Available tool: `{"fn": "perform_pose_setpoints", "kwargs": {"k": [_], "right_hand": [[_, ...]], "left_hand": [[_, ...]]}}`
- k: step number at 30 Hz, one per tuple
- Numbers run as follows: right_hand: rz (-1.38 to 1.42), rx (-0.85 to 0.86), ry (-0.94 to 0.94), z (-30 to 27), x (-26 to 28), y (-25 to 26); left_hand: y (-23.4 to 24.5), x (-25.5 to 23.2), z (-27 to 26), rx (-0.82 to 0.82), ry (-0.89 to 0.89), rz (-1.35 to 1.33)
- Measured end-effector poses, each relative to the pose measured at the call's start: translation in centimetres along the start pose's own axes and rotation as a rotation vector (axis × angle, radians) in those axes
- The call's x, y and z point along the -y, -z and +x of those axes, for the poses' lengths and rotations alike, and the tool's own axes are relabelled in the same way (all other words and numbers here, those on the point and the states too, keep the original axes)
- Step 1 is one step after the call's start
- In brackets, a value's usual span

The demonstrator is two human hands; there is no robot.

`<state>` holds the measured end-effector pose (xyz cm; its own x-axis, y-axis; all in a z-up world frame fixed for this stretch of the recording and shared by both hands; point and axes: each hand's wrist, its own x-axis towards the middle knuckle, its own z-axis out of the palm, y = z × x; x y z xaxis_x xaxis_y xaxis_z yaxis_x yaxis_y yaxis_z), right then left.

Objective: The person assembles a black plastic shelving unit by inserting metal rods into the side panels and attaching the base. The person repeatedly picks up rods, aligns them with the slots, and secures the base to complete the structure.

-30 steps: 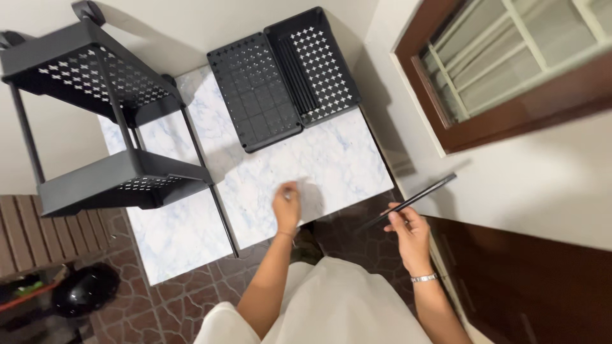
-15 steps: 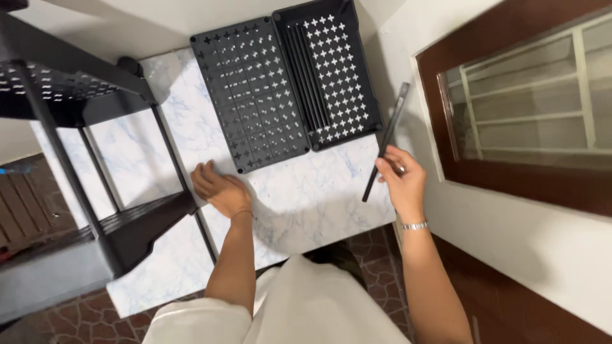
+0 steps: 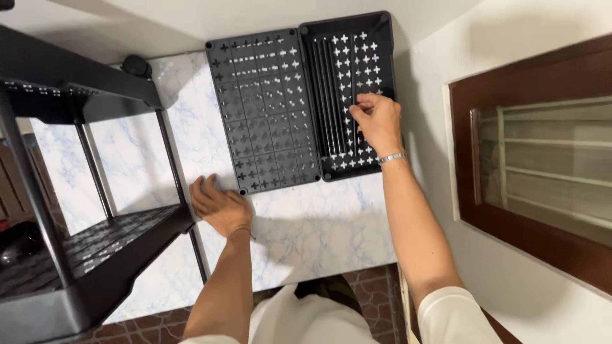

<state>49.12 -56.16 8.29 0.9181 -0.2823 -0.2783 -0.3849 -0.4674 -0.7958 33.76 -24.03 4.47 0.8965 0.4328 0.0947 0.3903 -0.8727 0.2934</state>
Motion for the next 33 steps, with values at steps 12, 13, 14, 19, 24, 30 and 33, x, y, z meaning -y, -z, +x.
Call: {"fn": "perform_pose_setpoints", "kwargs": {"k": [12, 13, 14, 19, 24, 30, 33], "right_hand": [[-0.124, 0.044, 0.064, 2.2, -1.5, -1.4], [-0.125, 0.044, 0.086, 2.0, -1.3, -1.4], [-0.127, 0.045, 0.108, 1.9, -1.2, -1.4], [-0.091, 0.058, 0.106, 1.5, -1.0, -1.5], [-0.059, 0.054, 0.102, 1.5, -1.4, -1.7], [-0.037, 0.059, 0.122, 1.7, -1.9, -1.9], [-0.024, 0.065, 0.109, 1.6, -2.0, -2.1]], "left_hand": [[-0.9, -0.3, 0.3, 0.060, 0.046, 0.064], [-0.8, -0.3, 0.4, 0.069, 0.053, 0.071], [-0.7, -0.3, 0.4, 0.078, 0.061, 0.078], [-0.9, -0.1, 0.3, 0.096, 0.067, 0.093], [-0.9, 0.0, 0.4, 0.091, 0.065, 0.090], [-1.0, 0.1, 0.3, 0.088, 0.059, 0.092], [-1.1, 0.1, 0.2, 0.087, 0.063, 0.092]]}}
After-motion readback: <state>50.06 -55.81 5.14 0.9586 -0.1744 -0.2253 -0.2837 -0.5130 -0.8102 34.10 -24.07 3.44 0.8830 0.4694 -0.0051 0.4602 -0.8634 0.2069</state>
